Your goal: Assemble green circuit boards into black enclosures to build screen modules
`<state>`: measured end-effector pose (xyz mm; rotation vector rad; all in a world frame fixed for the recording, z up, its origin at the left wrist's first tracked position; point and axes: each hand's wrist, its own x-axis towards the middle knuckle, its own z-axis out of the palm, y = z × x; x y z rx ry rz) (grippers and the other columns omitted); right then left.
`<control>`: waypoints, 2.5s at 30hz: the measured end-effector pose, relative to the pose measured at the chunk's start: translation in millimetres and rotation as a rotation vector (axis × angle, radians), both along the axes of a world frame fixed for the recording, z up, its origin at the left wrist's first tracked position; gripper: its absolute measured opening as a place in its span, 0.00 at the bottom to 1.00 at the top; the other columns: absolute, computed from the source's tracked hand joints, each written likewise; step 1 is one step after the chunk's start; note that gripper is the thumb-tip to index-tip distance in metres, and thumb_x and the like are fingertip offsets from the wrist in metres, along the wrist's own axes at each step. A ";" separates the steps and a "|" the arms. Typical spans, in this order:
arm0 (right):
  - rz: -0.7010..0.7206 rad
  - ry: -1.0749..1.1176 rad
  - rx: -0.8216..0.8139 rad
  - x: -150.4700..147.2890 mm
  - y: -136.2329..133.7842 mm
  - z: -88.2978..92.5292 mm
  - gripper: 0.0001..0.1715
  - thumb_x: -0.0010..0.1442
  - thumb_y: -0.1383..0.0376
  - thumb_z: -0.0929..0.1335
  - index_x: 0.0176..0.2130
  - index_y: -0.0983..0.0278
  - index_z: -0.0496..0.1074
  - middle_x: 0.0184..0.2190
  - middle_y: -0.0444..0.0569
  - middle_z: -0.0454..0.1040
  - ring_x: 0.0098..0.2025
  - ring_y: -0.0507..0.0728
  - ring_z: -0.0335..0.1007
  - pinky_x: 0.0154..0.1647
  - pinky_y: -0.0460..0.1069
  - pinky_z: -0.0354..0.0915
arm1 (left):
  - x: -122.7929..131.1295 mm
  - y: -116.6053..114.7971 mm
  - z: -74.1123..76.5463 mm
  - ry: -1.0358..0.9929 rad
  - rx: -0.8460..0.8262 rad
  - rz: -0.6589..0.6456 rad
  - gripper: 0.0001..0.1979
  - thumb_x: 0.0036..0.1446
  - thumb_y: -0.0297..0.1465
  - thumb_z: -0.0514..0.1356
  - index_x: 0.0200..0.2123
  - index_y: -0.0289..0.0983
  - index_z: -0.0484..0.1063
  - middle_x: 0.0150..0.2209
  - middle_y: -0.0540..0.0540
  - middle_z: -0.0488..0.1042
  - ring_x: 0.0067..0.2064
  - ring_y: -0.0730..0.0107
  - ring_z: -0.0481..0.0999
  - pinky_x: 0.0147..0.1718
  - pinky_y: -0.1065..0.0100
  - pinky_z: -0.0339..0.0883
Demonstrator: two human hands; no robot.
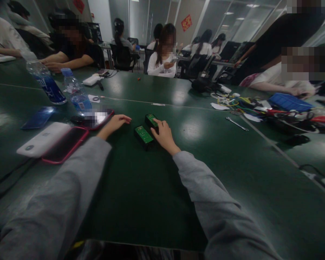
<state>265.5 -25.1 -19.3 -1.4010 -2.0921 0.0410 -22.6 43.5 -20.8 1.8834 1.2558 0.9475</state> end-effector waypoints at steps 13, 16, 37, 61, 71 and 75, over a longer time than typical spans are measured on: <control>-0.012 -0.011 -0.003 -1.7 -2.5 3.4 0.30 0.64 0.55 0.62 0.62 0.61 0.59 0.48 0.58 0.65 0.50 0.66 0.64 0.48 0.63 0.66 | 0.1 2.1 -1.4 -0.005 -0.002 -0.007 0.15 0.58 0.22 0.53 0.43 0.34 0.77 0.43 0.42 0.80 0.40 0.71 0.80 0.48 0.66 0.70; -0.013 -0.010 -0.005 -2.1 -3.2 4.1 0.30 0.64 0.55 0.62 0.62 0.62 0.59 0.48 0.58 0.65 0.50 0.66 0.64 0.48 0.63 0.66 | -0.2 2.1 -1.4 -0.006 -0.005 -0.005 0.15 0.58 0.22 0.53 0.43 0.34 0.76 0.43 0.42 0.80 0.40 0.72 0.80 0.47 0.65 0.70; -0.008 -0.011 -0.003 -0.7 -0.8 1.4 0.30 0.64 0.54 0.62 0.62 0.61 0.59 0.48 0.57 0.65 0.50 0.65 0.64 0.49 0.63 0.66 | 2.0 -0.3 0.9 -0.007 0.002 0.010 0.15 0.57 0.22 0.52 0.42 0.34 0.77 0.42 0.42 0.80 0.40 0.71 0.80 0.48 0.65 0.69; -0.001 -0.004 -0.013 0.5 -0.3 1.3 0.30 0.64 0.55 0.62 0.63 0.60 0.58 0.48 0.57 0.65 0.50 0.65 0.64 0.47 0.62 0.66 | 0.8 -1.5 2.5 -0.013 -0.016 0.001 0.15 0.58 0.22 0.53 0.44 0.34 0.77 0.44 0.41 0.79 0.41 0.71 0.79 0.49 0.64 0.70; -0.004 0.002 -0.001 -1.6 -2.7 3.3 0.29 0.64 0.55 0.62 0.62 0.59 0.59 0.49 0.57 0.65 0.51 0.66 0.64 0.48 0.63 0.66 | 1.7 0.1 0.5 -0.014 -0.010 0.013 0.15 0.57 0.21 0.53 0.43 0.35 0.77 0.43 0.43 0.80 0.40 0.72 0.79 0.48 0.65 0.70; 0.002 -0.008 -0.004 -1.3 -3.0 3.6 0.30 0.64 0.55 0.62 0.62 0.60 0.59 0.49 0.57 0.65 0.51 0.66 0.64 0.49 0.63 0.66 | 0.8 -0.9 0.5 -0.010 0.002 0.004 0.15 0.58 0.22 0.53 0.43 0.35 0.77 0.43 0.43 0.80 0.40 0.71 0.79 0.48 0.65 0.69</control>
